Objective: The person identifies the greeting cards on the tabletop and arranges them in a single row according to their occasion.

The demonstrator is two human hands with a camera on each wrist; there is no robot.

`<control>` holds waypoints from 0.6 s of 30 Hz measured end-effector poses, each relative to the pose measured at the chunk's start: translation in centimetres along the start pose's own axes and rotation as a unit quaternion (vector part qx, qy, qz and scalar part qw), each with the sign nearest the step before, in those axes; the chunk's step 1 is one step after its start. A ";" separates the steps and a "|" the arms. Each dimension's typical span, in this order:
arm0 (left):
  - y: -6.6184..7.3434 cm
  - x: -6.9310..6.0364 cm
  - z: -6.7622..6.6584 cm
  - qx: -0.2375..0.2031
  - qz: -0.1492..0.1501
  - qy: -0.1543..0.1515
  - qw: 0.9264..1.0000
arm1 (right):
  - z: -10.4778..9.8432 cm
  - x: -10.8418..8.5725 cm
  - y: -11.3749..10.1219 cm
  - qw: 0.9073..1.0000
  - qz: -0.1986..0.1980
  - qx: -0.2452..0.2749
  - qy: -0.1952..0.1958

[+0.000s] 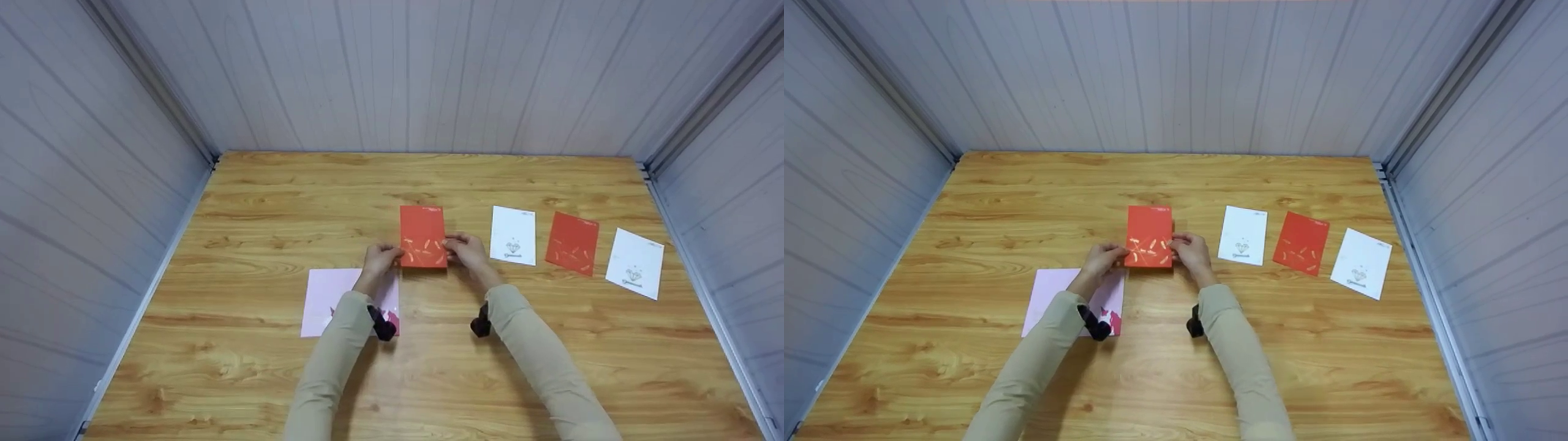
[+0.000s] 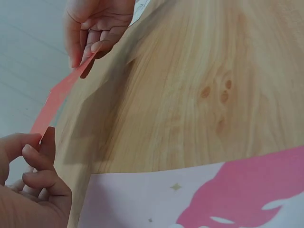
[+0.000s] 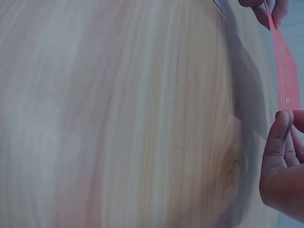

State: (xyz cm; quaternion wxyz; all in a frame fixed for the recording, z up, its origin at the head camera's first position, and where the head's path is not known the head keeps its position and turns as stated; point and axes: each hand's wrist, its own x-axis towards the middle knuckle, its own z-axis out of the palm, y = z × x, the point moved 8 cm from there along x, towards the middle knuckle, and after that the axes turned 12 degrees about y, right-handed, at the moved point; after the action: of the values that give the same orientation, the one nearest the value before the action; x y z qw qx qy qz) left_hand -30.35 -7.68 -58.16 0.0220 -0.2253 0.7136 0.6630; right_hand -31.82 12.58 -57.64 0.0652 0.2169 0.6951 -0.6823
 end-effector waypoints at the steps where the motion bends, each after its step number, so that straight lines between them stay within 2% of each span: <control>1: 0.7 -0.9 0.0 0.000 0.004 -0.010 1.000 | -0.2 0.0 -0.1 1.000 0.000 -0.001 0.000; 4: 1.7 -2.6 0.1 -0.010 0.009 -0.043 0.999 | -0.9 0.0 -0.3 1.000 -0.003 -0.002 0.004; 7: 1.7 -3.4 0.6 -0.016 0.015 -0.072 0.997 | -1.6 0.0 -0.6 1.000 -0.015 -0.002 0.002; 11: 0.7 -3.3 1.3 -0.028 0.010 -0.097 0.995 | -2.4 0.3 -0.7 0.999 -0.032 -0.002 -0.002; 18: -0.1 -4.3 1.9 -0.038 -0.019 -0.121 0.992 | -3.7 0.1 -1.3 0.998 -0.055 -0.021 0.010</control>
State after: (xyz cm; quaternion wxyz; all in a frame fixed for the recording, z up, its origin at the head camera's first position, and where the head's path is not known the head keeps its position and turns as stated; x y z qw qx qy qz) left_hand -26.95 -4.65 -57.06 0.1119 -0.1578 0.6759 0.7112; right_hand -31.63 16.23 -56.28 0.0250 0.1839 0.7205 -0.6682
